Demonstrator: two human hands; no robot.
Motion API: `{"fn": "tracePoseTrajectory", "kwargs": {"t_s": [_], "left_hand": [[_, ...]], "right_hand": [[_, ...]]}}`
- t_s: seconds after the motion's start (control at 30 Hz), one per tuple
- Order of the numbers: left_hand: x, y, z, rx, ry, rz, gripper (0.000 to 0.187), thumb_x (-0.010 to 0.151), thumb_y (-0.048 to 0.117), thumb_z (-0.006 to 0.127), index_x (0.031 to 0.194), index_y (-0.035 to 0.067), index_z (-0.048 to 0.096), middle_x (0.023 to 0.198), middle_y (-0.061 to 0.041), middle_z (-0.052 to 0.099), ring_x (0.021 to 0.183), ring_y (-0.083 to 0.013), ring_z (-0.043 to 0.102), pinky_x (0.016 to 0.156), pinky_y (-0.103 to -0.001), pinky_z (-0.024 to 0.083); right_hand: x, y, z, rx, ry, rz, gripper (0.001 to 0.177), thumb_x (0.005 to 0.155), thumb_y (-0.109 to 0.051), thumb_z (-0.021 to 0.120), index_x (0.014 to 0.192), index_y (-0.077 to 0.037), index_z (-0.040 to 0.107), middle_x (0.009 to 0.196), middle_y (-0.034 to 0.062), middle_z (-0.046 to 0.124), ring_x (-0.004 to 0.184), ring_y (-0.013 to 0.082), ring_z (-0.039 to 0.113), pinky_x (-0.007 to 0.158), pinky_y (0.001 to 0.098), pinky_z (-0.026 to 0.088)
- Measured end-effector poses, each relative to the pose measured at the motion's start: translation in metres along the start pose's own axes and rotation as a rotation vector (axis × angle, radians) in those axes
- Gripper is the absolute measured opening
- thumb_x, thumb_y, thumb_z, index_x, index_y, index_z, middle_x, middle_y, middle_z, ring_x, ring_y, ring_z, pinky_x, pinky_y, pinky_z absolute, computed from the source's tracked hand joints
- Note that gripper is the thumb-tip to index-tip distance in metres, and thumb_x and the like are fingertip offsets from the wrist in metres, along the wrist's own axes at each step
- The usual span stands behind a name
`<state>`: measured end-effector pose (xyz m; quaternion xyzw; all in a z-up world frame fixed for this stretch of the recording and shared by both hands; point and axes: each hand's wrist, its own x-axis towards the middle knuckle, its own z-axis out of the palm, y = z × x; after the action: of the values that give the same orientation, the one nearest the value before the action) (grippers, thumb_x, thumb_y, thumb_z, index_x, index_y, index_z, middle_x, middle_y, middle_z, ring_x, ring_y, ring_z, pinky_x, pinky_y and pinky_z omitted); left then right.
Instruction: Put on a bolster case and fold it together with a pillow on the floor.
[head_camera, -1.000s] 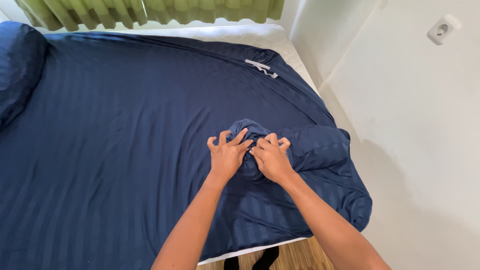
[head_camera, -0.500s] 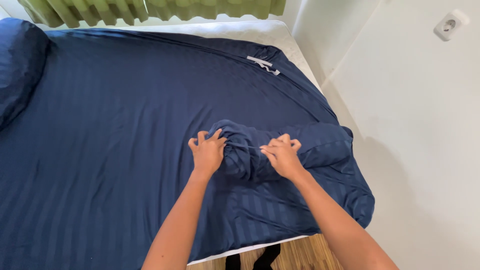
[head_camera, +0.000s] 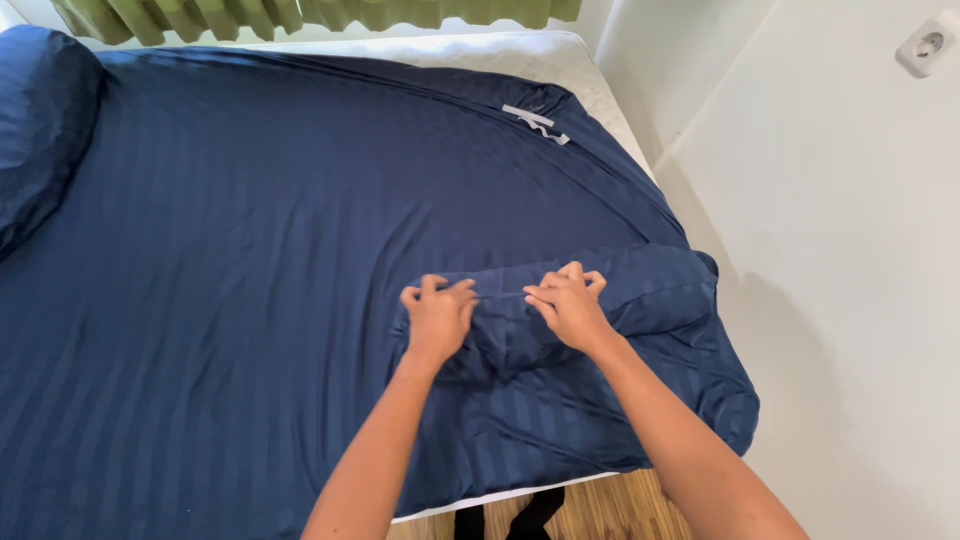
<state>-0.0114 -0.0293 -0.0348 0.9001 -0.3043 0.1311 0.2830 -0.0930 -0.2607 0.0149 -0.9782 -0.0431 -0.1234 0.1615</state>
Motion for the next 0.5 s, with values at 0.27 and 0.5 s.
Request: {"fn": "tracePoseTrajectory", "kwargs": {"t_s": [0.27,0.5], "left_hand": [[-0.007,-0.021,0.007,0.037,-0.014,-0.141,0.015,0.084,0.02,0.073,0.095,0.012,0.08,0.1,0.0,0.075,0.115,-0.0282,0.056,0.095,-0.055,0.033],[-0.011,-0.015,0.032,-0.092,-0.183,-0.195,0.019,0.087,0.024,0.075,0.099,0.01,0.08,0.099,-0.005,0.076,0.11,-0.0257,0.06,0.102,-0.05,0.035]], "right_hand": [[-0.004,0.015,0.013,0.017,-0.026,0.034,0.017,0.09,-0.027,0.072,0.1,-0.018,0.083,0.091,-0.0066,0.067,0.104,0.0191,0.05,0.097,0.0541,0.023],[0.009,-0.003,0.016,0.012,-0.131,0.073,0.018,0.091,-0.027,0.071,0.103,-0.018,0.082,0.093,-0.0062,0.068,0.105,0.0183,0.051,0.1,0.052,0.025]]}}
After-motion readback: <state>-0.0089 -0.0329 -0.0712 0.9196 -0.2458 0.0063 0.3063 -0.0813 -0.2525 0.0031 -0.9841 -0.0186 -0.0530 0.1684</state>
